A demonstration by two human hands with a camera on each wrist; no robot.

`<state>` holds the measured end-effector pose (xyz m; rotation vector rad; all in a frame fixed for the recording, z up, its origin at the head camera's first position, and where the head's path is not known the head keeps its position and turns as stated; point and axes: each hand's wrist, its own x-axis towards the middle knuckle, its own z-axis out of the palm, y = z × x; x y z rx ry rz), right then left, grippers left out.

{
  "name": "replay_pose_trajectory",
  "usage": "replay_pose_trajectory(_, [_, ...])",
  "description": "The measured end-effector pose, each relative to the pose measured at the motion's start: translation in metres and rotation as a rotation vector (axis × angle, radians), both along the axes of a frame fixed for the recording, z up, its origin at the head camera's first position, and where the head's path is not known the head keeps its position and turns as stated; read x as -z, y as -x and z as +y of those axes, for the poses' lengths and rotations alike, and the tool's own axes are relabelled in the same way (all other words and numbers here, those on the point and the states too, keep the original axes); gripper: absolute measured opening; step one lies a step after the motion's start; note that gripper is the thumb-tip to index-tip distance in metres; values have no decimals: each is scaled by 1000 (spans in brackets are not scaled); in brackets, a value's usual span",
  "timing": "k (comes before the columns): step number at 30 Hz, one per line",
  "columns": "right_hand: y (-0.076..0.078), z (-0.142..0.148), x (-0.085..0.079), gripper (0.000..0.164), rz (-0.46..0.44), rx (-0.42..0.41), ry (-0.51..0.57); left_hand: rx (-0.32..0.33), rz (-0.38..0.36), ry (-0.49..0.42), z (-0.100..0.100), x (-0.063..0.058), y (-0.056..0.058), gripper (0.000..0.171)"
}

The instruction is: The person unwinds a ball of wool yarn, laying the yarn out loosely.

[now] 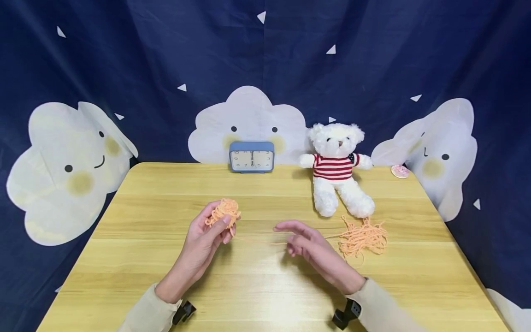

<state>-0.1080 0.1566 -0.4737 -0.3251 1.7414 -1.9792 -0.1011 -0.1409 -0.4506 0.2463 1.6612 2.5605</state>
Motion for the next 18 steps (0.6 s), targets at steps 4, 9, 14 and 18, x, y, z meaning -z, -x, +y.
replay_pose_trajectory(4, [-1,-18,2,48,-15,-96,-35,-3,-12,5,0,-1,-1,33])
replay_pose_trajectory(9, [-3,-23,7,40,-39,-186,-53,-11,-24,8,1,-1,-1,34])
replay_pose_trajectory(14, [-6,-9,11,33,8,-170,-48,-38,-34,34,-1,0,0,32])
replay_pose_trajectory(18, [-6,7,10,23,33,-97,-16,-39,-34,28,-2,2,0,32])
